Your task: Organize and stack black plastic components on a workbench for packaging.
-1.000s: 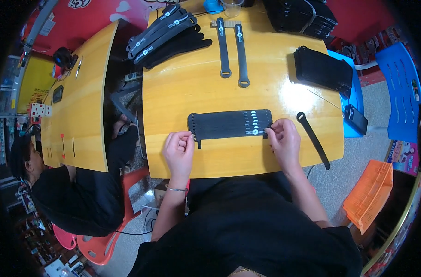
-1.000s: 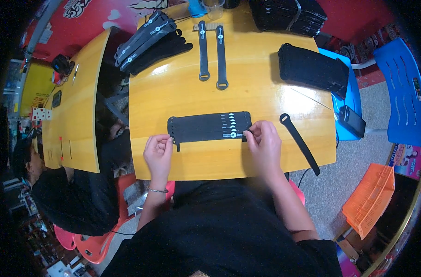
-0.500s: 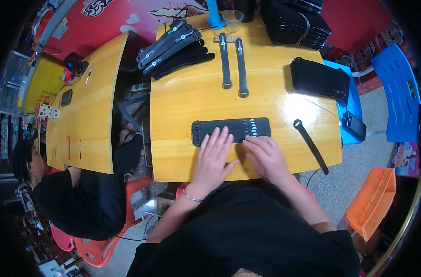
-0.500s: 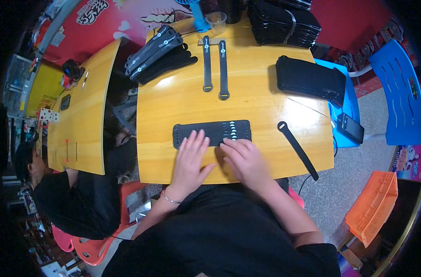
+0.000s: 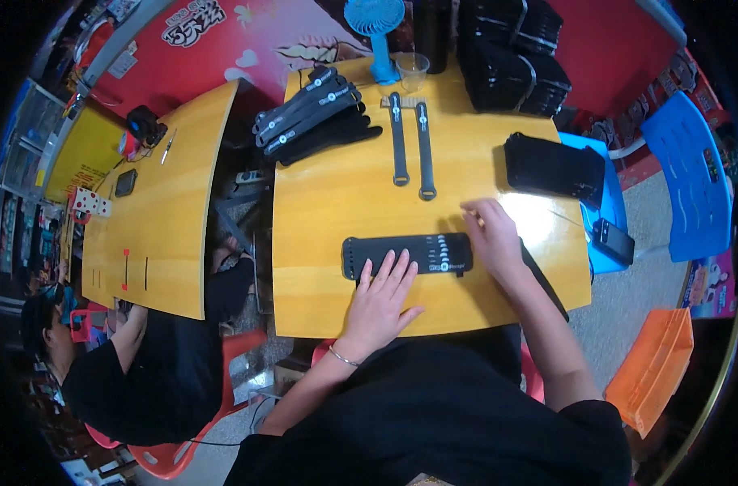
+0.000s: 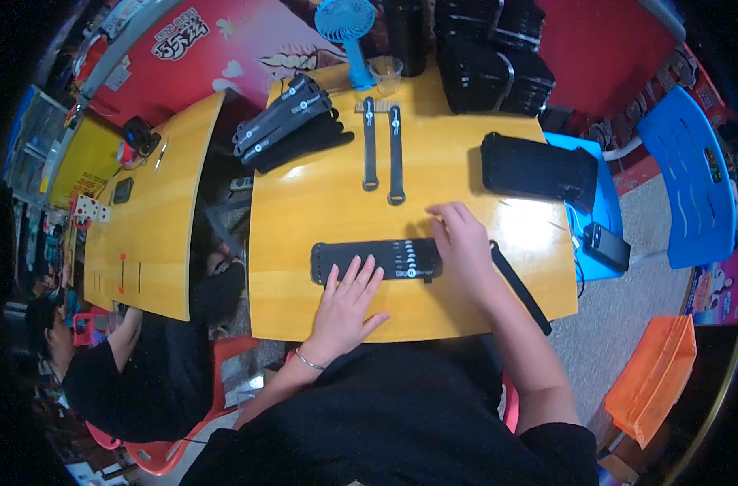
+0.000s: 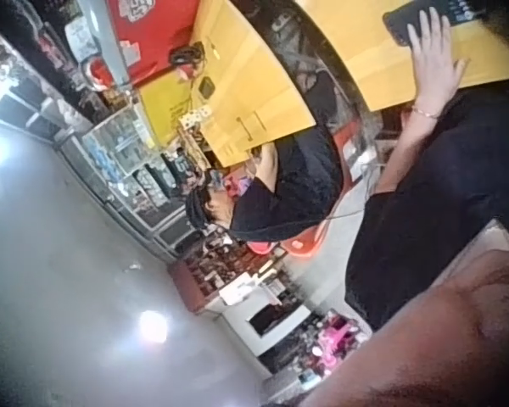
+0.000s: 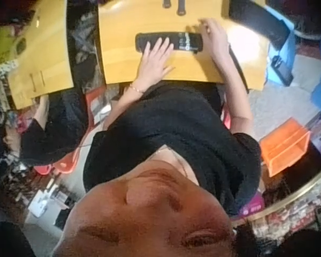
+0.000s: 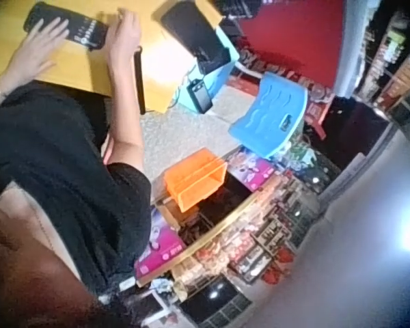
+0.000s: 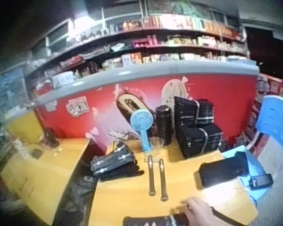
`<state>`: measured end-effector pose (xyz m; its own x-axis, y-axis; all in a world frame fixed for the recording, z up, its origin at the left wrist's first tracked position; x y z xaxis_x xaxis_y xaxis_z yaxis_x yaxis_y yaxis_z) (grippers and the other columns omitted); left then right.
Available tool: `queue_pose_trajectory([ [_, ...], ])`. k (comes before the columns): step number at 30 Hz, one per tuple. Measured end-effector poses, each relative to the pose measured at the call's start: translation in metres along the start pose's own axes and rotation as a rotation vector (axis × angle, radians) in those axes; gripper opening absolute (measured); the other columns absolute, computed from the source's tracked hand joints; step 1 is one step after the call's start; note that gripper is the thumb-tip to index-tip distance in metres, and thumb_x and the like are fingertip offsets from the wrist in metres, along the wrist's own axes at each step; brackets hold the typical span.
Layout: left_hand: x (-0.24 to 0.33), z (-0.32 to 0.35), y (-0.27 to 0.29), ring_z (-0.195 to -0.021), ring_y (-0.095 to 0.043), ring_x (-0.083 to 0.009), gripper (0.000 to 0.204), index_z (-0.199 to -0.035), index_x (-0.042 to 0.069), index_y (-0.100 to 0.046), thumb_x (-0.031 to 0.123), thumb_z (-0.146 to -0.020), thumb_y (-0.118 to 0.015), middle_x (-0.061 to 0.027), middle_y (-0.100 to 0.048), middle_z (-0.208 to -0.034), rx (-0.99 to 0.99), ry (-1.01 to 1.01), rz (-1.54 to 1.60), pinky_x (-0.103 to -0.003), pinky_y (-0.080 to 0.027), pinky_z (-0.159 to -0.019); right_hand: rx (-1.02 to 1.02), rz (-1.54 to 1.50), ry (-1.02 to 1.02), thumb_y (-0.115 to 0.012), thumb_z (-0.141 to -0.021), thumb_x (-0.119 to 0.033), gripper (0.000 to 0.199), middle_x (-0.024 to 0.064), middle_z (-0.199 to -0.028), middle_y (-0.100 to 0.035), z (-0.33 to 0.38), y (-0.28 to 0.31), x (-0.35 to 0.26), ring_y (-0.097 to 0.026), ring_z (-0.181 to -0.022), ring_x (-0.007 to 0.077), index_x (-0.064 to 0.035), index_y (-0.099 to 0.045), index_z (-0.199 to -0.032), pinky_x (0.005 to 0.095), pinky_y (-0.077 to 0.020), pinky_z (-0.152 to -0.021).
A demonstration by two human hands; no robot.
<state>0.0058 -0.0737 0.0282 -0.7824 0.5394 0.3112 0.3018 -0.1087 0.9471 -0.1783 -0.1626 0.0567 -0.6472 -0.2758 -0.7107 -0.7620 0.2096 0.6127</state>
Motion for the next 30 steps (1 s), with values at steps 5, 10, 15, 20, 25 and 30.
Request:
queue_pose_trajectory([
  [5, 0.001, 0.001, -0.002, -0.138, -0.029, -0.0329, 0.069, -0.140, 0.004, -0.039, 0.040, -0.085, -0.062, -0.0156, -0.032, -0.149, 0.010, -0.015, 0.028, -0.052, -0.021, -0.111, -0.017, 0.239, 0.002, -0.069, -0.081, -0.018, 0.036, 0.0193, -0.097, -0.061, -0.087, -0.056, 0.029, -0.063, -0.082, 0.0362, -0.0030, -0.053, -0.110, 0.0440, -0.0512, -0.071],
  [10, 0.000, 0.002, 0.001, -0.137, -0.030, -0.0325, 0.068, -0.140, 0.006, -0.040, 0.040, -0.085, -0.061, -0.0150, -0.033, -0.148, 0.042, -0.021, 0.032, -0.052, -0.021, -0.111, -0.122, 0.414, -0.168, -0.073, -0.076, -0.024, 0.046, 0.0220, -0.092, -0.064, -0.118, -0.075, 0.033, -0.064, -0.087, 0.0382, -0.0043, -0.051, -0.111, 0.0462, -0.0511, -0.075],
  [15, -0.001, 0.001, 0.003, -0.137, -0.030, -0.0322, 0.064, -0.138, 0.006, -0.042, 0.040, -0.087, -0.060, -0.0145, -0.034, -0.148, 0.046, -0.015, 0.029, -0.051, -0.021, -0.111, -0.191, 0.373, -0.279, -0.069, -0.077, -0.025, 0.039, 0.0212, -0.086, -0.067, -0.118, -0.082, 0.057, -0.065, -0.086, 0.0382, -0.0038, -0.054, -0.106, 0.0468, -0.0511, -0.076],
  [20, 0.001, 0.001, 0.007, -0.137, -0.031, -0.0318, 0.059, -0.135, 0.005, -0.046, 0.038, -0.087, -0.060, -0.0153, -0.036, -0.147, 0.062, -0.027, 0.058, -0.050, -0.023, -0.111, -0.376, -0.093, -0.502, -0.064, -0.081, -0.026, 0.028, 0.0130, -0.077, -0.065, -0.105, -0.077, 0.072, -0.065, -0.072, 0.0235, -0.0004, -0.064, -0.093, 0.0348, -0.0499, -0.065],
  [25, -0.015, -0.009, 0.017, -0.136, -0.033, -0.0328, 0.050, -0.130, 0.003, -0.050, 0.024, -0.087, -0.063, -0.0174, -0.038, -0.144, 0.154, 0.004, 0.380, -0.047, -0.027, -0.111, -0.392, -0.441, -0.473, -0.062, -0.086, -0.026, 0.024, -0.0018, -0.067, -0.053, -0.083, -0.048, 0.031, -0.047, -0.059, 0.0086, -0.0045, -0.067, -0.096, 0.0243, -0.0370, -0.053],
  [30, -0.036, -0.061, 0.062, -0.134, -0.034, -0.0368, 0.062, -0.140, 0.003, -0.036, 0.022, -0.087, -0.063, -0.0226, -0.039, -0.141, 0.483, 0.081, 0.245, -0.045, -0.030, -0.109, -0.505, -0.651, -0.452, -0.058, -0.088, -0.022, 0.021, -0.0082, -0.073, -0.049, -0.057, -0.028, -0.019, -0.040, -0.062, 0.0016, -0.0096, -0.065, -0.104, 0.0181, -0.0302, -0.055],
])
Point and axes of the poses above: each hand's wrist, its own z-axis away from the middle knuckle, its own y-axis out of the back of the hand, x = y × z, the point moved 8 cm from there along -z, towards the middle knuckle
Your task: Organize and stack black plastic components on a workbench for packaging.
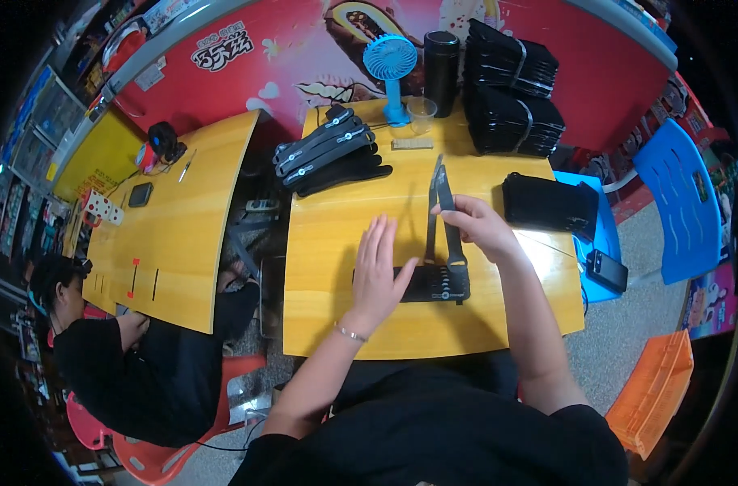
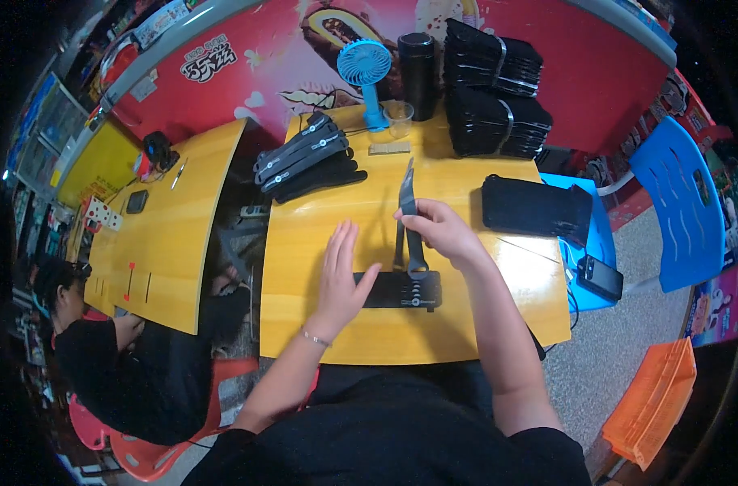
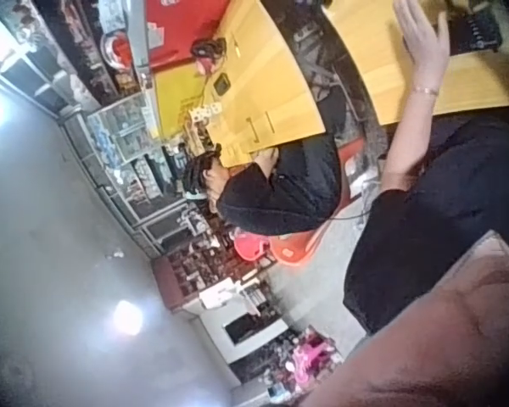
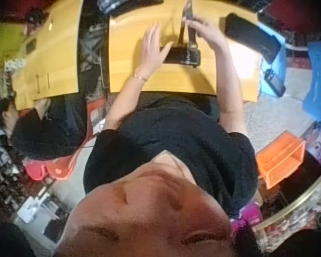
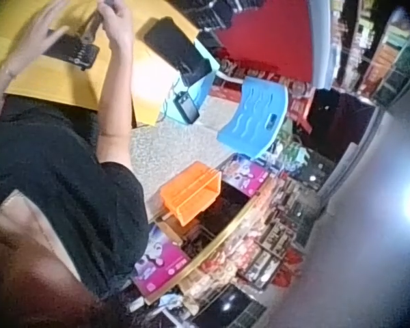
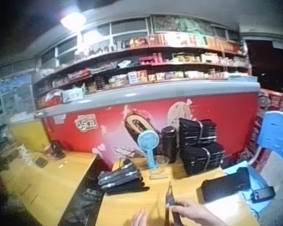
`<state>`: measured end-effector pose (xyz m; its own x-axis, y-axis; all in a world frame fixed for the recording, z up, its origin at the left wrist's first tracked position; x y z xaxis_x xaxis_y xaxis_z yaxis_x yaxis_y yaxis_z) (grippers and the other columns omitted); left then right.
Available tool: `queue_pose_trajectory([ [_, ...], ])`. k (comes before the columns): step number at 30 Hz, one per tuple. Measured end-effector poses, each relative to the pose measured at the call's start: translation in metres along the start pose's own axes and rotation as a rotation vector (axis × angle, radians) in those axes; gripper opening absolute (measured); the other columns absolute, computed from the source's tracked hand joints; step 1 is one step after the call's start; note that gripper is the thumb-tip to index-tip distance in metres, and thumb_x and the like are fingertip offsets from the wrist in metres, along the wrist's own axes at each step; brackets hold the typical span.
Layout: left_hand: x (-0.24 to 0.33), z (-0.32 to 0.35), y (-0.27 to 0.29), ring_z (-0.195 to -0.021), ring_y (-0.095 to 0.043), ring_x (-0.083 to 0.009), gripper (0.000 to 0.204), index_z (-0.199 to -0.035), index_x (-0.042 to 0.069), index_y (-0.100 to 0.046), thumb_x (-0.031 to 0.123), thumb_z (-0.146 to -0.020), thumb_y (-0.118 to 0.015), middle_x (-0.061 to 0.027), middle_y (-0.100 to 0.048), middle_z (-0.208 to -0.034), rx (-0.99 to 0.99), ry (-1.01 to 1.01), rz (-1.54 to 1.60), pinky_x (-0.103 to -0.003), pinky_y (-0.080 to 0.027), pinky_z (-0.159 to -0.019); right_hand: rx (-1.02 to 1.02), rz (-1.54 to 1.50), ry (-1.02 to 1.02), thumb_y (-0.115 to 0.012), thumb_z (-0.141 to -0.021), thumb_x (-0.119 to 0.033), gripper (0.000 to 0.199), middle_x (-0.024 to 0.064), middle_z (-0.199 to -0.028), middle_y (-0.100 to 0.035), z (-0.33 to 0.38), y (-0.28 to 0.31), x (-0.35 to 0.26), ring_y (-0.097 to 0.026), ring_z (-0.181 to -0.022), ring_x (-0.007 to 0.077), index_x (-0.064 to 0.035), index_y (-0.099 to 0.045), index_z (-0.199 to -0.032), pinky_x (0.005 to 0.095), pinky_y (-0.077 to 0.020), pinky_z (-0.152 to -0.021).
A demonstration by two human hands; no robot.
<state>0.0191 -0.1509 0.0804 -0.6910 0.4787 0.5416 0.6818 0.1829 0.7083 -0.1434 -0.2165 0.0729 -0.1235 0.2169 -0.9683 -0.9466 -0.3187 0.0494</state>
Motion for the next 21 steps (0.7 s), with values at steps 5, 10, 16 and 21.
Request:
queue_pose_trajectory([
  [5, -0.016, -0.042, -0.058, -0.128, -0.043, -0.0344, 0.077, -0.146, 0.002, -0.017, 0.017, -0.086, -0.064, -0.0251, -0.040, -0.137, -0.107, 0.098, 0.244, -0.043, -0.037, -0.104, -0.052, -0.102, 0.077, -0.056, -0.089, -0.020, 0.022, -0.0050, -0.080, -0.056, 0.030, -0.019, -0.028, -0.045, -0.066, 0.0024, -0.0073, -0.063, -0.105, 0.0177, -0.0346, -0.058],
  [10, -0.038, -0.059, -0.093, -0.083, -0.057, -0.0138, 0.048, -0.135, 0.004, -0.034, 0.012, -0.091, -0.054, -0.0071, -0.055, -0.101, -0.124, 0.392, 1.063, -0.025, -0.051, -0.067, -0.098, -0.138, 0.219, -0.051, -0.091, -0.015, 0.016, -0.0009, -0.079, -0.055, 0.053, -0.020, -0.051, -0.048, -0.070, 0.0043, -0.0044, -0.062, -0.097, 0.0197, -0.0387, -0.061],
  [16, -0.046, -0.083, -0.065, -0.055, -0.053, -0.0135, 0.014, -0.108, 0.008, -0.052, 0.012, -0.095, -0.051, -0.0023, -0.052, -0.070, -0.173, 0.376, 0.847, -0.027, -0.047, -0.050, 0.047, -0.352, 0.138, -0.044, -0.087, -0.014, 0.014, -0.0034, -0.066, -0.044, 0.096, 0.015, -0.064, -0.039, -0.058, 0.0051, -0.0049, -0.056, -0.086, 0.0198, -0.0286, -0.054],
  [21, 0.007, -0.109, -0.016, -0.079, -0.061, -0.0409, 0.021, -0.107, 0.008, -0.052, 0.004, -0.087, -0.053, -0.0191, -0.065, -0.087, -0.065, -0.299, 0.040, -0.047, -0.049, -0.066, 0.109, -0.241, 0.216, -0.047, -0.086, -0.016, 0.015, -0.0044, -0.067, -0.043, 0.125, 0.050, -0.053, -0.037, -0.055, 0.0034, -0.0044, -0.057, -0.088, 0.0193, -0.0260, -0.049],
])
Point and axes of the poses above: each hand's wrist, its own z-axis away from the middle knuckle, its own y-axis out of the back of the hand, x = y × z, the point moved 8 cm from there along -z, towards the middle knuckle
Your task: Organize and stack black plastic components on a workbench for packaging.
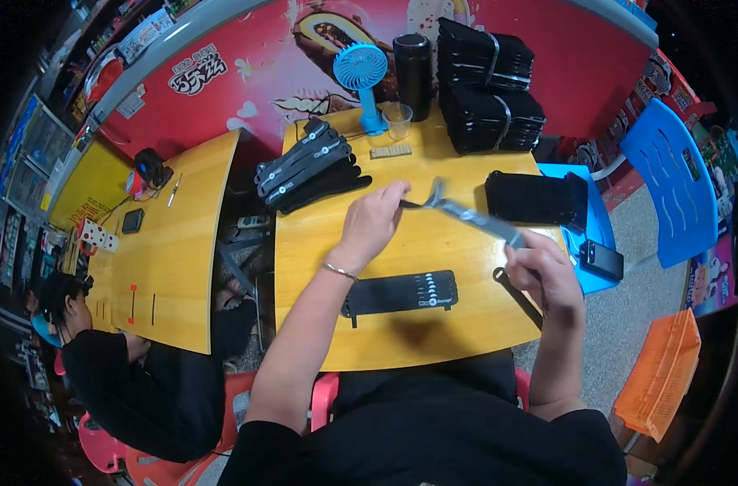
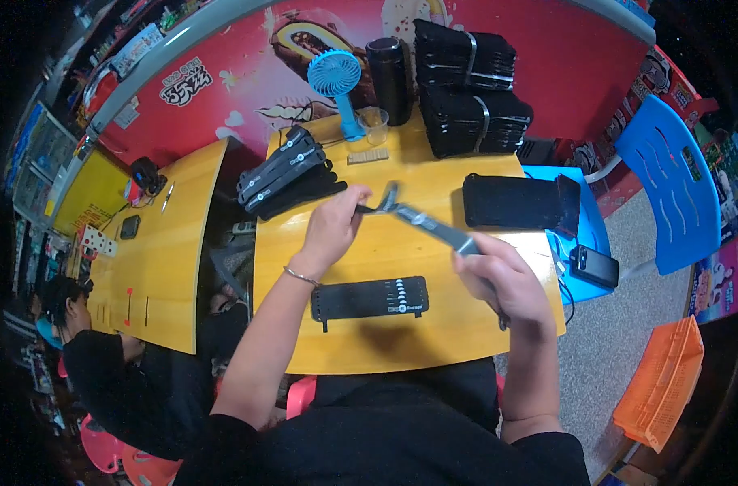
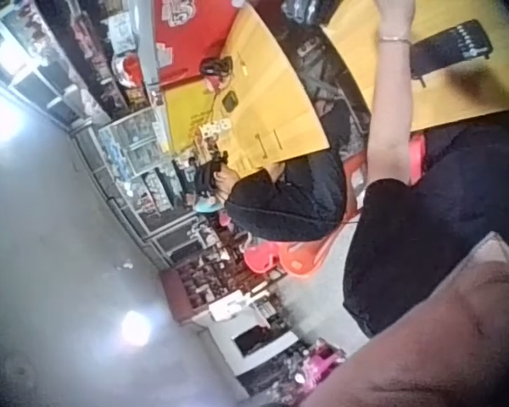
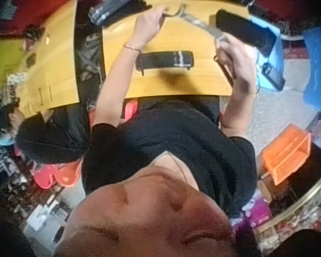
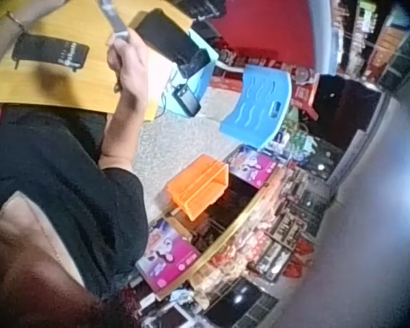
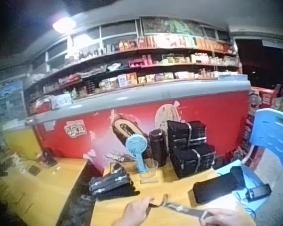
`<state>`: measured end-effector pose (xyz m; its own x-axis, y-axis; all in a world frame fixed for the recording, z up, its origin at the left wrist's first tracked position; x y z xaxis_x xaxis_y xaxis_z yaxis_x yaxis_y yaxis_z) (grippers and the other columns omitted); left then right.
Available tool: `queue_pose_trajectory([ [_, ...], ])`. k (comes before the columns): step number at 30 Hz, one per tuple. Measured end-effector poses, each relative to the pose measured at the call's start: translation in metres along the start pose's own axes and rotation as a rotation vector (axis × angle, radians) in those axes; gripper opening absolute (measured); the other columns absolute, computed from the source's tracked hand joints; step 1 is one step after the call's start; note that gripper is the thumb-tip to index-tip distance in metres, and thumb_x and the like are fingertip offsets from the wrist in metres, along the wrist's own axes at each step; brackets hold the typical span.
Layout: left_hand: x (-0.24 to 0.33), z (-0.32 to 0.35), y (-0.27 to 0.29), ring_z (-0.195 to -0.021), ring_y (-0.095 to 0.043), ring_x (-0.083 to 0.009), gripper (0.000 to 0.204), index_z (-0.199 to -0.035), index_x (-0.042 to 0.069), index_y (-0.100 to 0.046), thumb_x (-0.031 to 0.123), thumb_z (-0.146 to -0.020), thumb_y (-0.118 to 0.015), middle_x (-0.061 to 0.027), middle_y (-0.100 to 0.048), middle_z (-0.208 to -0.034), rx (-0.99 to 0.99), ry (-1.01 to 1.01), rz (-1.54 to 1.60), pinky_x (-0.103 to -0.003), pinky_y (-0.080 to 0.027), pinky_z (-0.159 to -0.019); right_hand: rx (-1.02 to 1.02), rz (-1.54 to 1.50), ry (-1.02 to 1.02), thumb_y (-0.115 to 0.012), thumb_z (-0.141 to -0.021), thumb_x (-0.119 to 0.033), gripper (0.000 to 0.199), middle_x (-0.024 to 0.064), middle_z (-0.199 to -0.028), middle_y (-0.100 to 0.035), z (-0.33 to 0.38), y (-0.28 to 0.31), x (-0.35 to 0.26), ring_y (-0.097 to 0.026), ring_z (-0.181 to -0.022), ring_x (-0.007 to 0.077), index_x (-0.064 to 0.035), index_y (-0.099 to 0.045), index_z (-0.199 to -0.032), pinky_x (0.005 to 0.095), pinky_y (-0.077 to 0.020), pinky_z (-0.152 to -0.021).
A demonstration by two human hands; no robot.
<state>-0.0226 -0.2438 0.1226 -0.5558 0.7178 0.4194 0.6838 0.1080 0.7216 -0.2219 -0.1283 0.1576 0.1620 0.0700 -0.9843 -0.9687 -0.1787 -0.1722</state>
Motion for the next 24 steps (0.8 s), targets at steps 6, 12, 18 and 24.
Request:
queue_pose_trajectory([
  [6, -0.078, 0.015, -0.009, -0.079, -0.062, -0.0408, 0.029, -0.115, 0.009, -0.049, 0.014, -0.087, -0.056, -0.0205, -0.065, -0.082, -0.159, 0.301, -0.116, -0.049, -0.049, -0.068, 0.305, -0.209, 0.228, -0.049, -0.090, -0.021, 0.016, -0.0031, -0.060, -0.042, 0.052, 0.076, -0.032, -0.031, -0.044, 0.0033, -0.0063, -0.049, -0.083, 0.0181, -0.0230, -0.043],
  [12, -0.048, -0.004, -0.053, -0.098, -0.059, -0.0375, 0.059, -0.134, 0.003, -0.036, 0.025, -0.086, -0.063, -0.0216, -0.060, -0.105, -0.489, 0.238, -0.173, -0.044, -0.049, -0.081, 0.388, 0.075, 0.167, -0.047, -0.095, -0.018, 0.018, -0.0011, -0.073, -0.055, 0.021, 0.043, -0.003, -0.040, -0.056, 0.0031, -0.0050, -0.058, -0.099, 0.0187, -0.0302, -0.051],
  [18, 0.020, 0.033, -0.040, -0.121, -0.050, -0.0234, 0.067, -0.144, 0.003, -0.029, 0.021, -0.089, -0.063, -0.0148, -0.047, -0.132, -0.311, 0.368, 0.844, -0.036, -0.043, -0.096, 0.253, -0.082, 0.126, -0.053, -0.093, -0.009, 0.014, 0.0046, -0.094, -0.067, 0.006, -0.012, 0.042, -0.054, -0.071, 0.0040, -0.0052, -0.060, -0.104, 0.0162, -0.0406, -0.060],
  [24, 0.071, 0.126, -0.015, -0.086, -0.065, -0.0158, 0.033, -0.124, -0.001, -0.053, -0.001, -0.091, -0.054, -0.0120, -0.064, -0.103, -0.264, 0.632, 1.131, -0.023, -0.052, -0.070, 0.094, -0.207, 0.067, -0.053, -0.088, 0.002, 0.013, 0.0133, -0.099, -0.066, 0.010, -0.048, 0.087, -0.061, -0.084, 0.0129, 0.0006, -0.058, -0.100, 0.0262, -0.0506, -0.071],
])
Point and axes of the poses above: each hand's wrist, its own z-axis away from the middle knuckle, its own y-axis out of the back of the hand, x = y × z, the point moved 8 cm from there along -z, towards the middle knuckle
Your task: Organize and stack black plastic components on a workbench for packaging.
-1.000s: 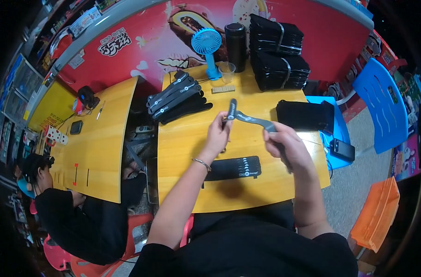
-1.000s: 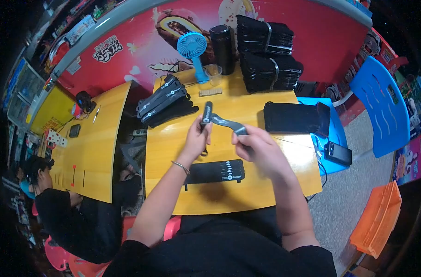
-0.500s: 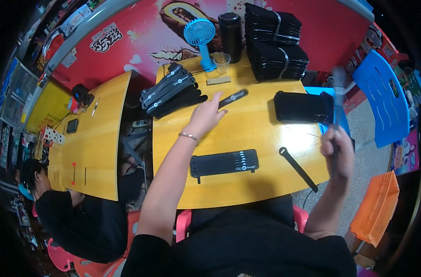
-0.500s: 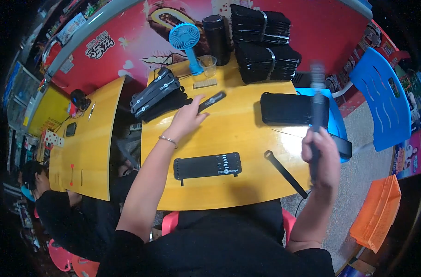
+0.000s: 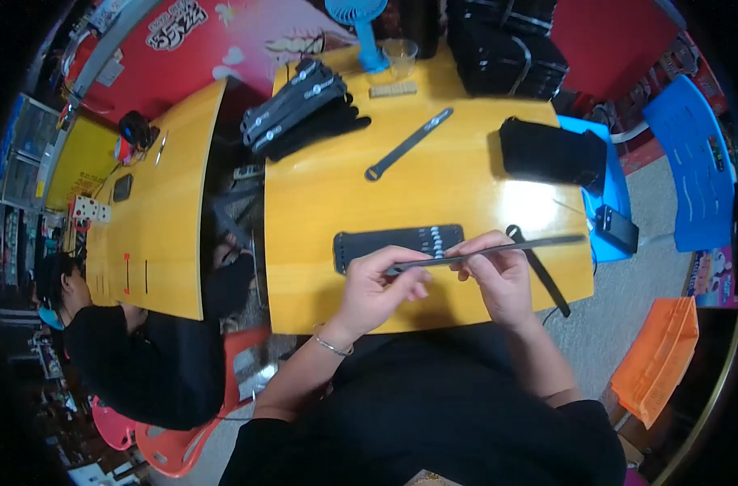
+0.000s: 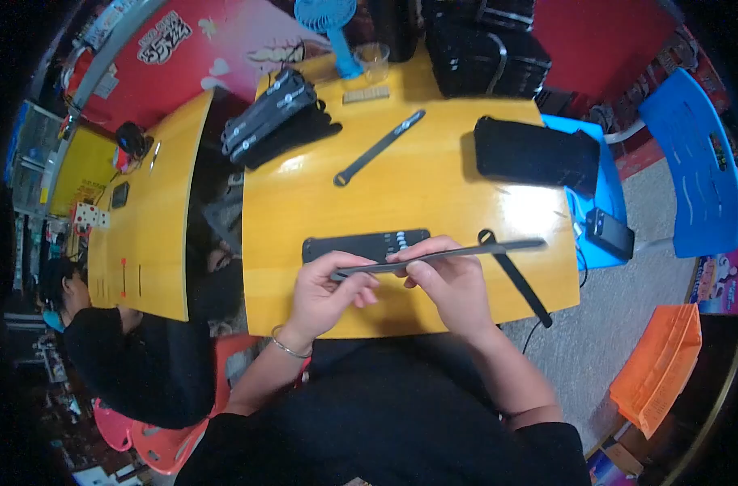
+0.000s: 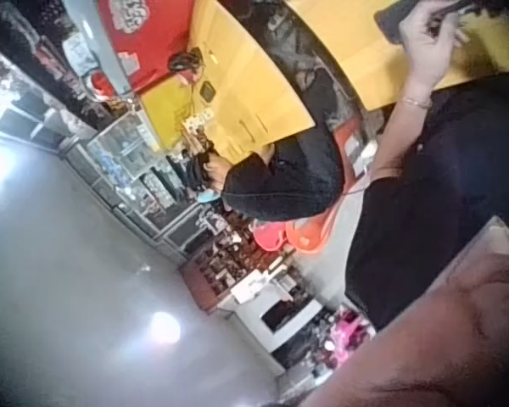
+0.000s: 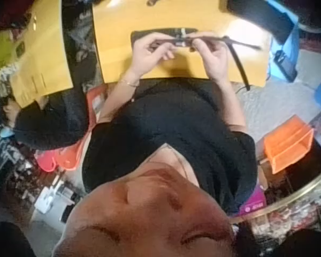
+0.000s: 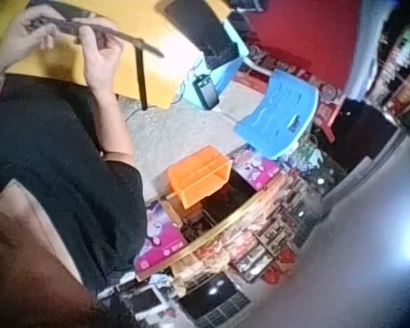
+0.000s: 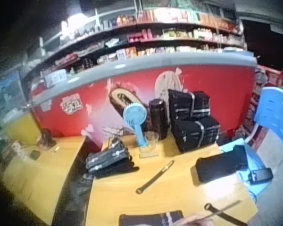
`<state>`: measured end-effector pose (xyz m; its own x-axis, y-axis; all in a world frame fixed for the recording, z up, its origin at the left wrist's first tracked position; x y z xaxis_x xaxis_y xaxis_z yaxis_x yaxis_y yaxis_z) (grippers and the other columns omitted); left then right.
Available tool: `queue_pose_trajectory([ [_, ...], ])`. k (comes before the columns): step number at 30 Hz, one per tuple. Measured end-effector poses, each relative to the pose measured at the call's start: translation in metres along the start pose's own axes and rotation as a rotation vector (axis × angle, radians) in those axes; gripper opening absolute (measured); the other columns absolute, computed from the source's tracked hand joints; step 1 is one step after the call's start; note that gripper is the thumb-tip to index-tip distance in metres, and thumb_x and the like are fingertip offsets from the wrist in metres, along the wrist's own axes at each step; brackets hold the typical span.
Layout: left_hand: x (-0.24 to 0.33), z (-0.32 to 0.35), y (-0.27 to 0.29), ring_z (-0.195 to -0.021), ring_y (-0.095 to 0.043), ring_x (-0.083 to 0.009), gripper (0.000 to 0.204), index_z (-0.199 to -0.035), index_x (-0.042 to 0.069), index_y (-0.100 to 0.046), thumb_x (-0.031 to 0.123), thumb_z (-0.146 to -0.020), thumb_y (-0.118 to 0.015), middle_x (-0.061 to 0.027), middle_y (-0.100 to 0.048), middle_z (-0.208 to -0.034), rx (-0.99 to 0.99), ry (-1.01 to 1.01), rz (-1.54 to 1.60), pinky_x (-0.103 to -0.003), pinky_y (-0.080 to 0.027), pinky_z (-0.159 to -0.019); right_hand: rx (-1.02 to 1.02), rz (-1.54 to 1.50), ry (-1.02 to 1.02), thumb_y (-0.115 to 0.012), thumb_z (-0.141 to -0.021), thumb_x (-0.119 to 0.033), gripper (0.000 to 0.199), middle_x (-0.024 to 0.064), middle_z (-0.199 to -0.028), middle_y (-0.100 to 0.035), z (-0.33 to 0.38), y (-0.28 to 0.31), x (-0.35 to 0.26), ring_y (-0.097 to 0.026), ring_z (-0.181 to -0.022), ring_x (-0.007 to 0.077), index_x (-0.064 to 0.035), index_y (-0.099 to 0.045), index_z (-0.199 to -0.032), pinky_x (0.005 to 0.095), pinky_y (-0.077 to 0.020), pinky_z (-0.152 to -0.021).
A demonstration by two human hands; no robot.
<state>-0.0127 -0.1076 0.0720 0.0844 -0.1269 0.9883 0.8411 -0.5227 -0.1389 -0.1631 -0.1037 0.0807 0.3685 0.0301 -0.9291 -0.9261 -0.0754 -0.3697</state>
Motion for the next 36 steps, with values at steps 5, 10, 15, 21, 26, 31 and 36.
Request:
queue_pose_trajectory([
  [5, -0.020, 0.041, 0.031, -0.070, -0.063, -0.0111, 0.020, -0.107, -0.002, -0.065, 0.000, -0.091, -0.054, -0.0088, -0.064, -0.095, 0.151, 0.039, -0.170, -0.020, -0.048, -0.059, -0.019, -0.180, -0.108, -0.053, -0.088, 0.003, 0.015, 0.0146, -0.101, -0.066, 0.023, 0.012, 0.033, -0.060, -0.079, 0.0128, 0.0000, -0.059, -0.101, 0.0264, -0.0503, -0.071],
  [10, -0.034, 0.067, 0.045, -0.079, -0.060, -0.0097, 0.026, -0.115, 0.001, -0.064, 0.003, -0.092, -0.052, -0.0058, -0.059, -0.095, 0.178, 0.132, -0.258, -0.020, -0.047, -0.061, 0.097, -0.025, -0.222, -0.055, -0.089, 0.001, 0.015, 0.0108, -0.096, -0.066, 0.040, 0.037, 0.045, -0.059, -0.078, 0.0105, -0.0013, -0.064, -0.100, 0.0241, -0.0483, -0.071],
  [15, -0.047, 0.082, 0.062, -0.074, -0.059, -0.0076, 0.024, -0.112, 0.000, -0.064, 0.001, -0.088, -0.059, -0.0035, -0.061, -0.090, 0.333, 0.131, -0.196, -0.019, -0.047, -0.061, 0.154, 0.240, -0.311, -0.061, -0.088, -0.004, 0.011, 0.0067, -0.088, -0.063, 0.048, 0.046, 0.049, -0.059, -0.073, 0.0100, -0.0002, -0.065, -0.097, 0.0220, -0.0484, -0.064],
  [21, -0.061, 0.091, 0.087, -0.072, -0.063, -0.0101, 0.019, -0.107, -0.002, -0.065, -0.001, -0.089, -0.059, -0.0043, -0.062, -0.089, 0.534, 0.248, -0.059, -0.021, -0.051, -0.064, 0.072, 0.233, -0.434, -0.059, -0.090, -0.003, 0.017, 0.0006, -0.088, -0.063, 0.042, 0.037, 0.058, -0.058, -0.077, 0.0056, -0.0022, -0.066, -0.105, 0.0207, -0.0463, -0.068],
  [26, -0.057, 0.087, 0.093, -0.074, -0.064, -0.0114, 0.019, -0.107, -0.004, -0.064, -0.003, -0.089, -0.056, -0.0059, -0.057, -0.092, 0.473, 0.110, -0.262, -0.022, -0.053, -0.069, 0.056, 0.331, -0.383, -0.058, -0.090, -0.004, 0.018, -0.0004, -0.090, -0.060, 0.033, 0.034, 0.056, -0.058, -0.081, 0.0061, -0.0014, -0.065, -0.107, 0.0202, -0.0464, -0.071],
  [31, -0.063, 0.088, 0.097, -0.076, -0.065, -0.0128, 0.018, -0.106, -0.005, -0.062, -0.004, -0.090, -0.056, -0.0071, -0.059, -0.091, 0.534, 0.229, -0.143, -0.023, -0.054, -0.070, 0.111, 0.411, -0.409, -0.056, -0.091, -0.003, 0.023, 0.0038, -0.095, -0.058, 0.035, 0.049, 0.066, -0.060, -0.081, 0.0084, 0.0004, -0.064, -0.112, 0.0197, -0.0472, -0.071],
  [36, -0.070, 0.089, 0.104, -0.079, -0.067, -0.0137, 0.015, -0.106, -0.005, -0.057, -0.003, -0.091, -0.055, -0.0100, -0.065, -0.087, 0.556, 0.204, -0.066, -0.023, -0.054, -0.069, 0.161, 0.467, -0.279, -0.058, -0.090, -0.003, 0.020, 0.0039, -0.091, -0.060, 0.024, 0.054, 0.058, -0.059, -0.076, 0.0069, -0.0010, -0.067, -0.108, 0.0178, -0.0471, -0.066],
])
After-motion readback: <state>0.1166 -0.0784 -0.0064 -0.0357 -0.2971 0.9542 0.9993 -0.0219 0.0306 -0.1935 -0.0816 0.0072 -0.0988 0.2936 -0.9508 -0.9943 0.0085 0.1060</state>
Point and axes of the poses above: each hand's wrist, its own z-axis away from the middle knuckle, its own y-axis out of the back of the hand, x = y × z, the point moved 8 cm from there along -z, towards the middle knuckle
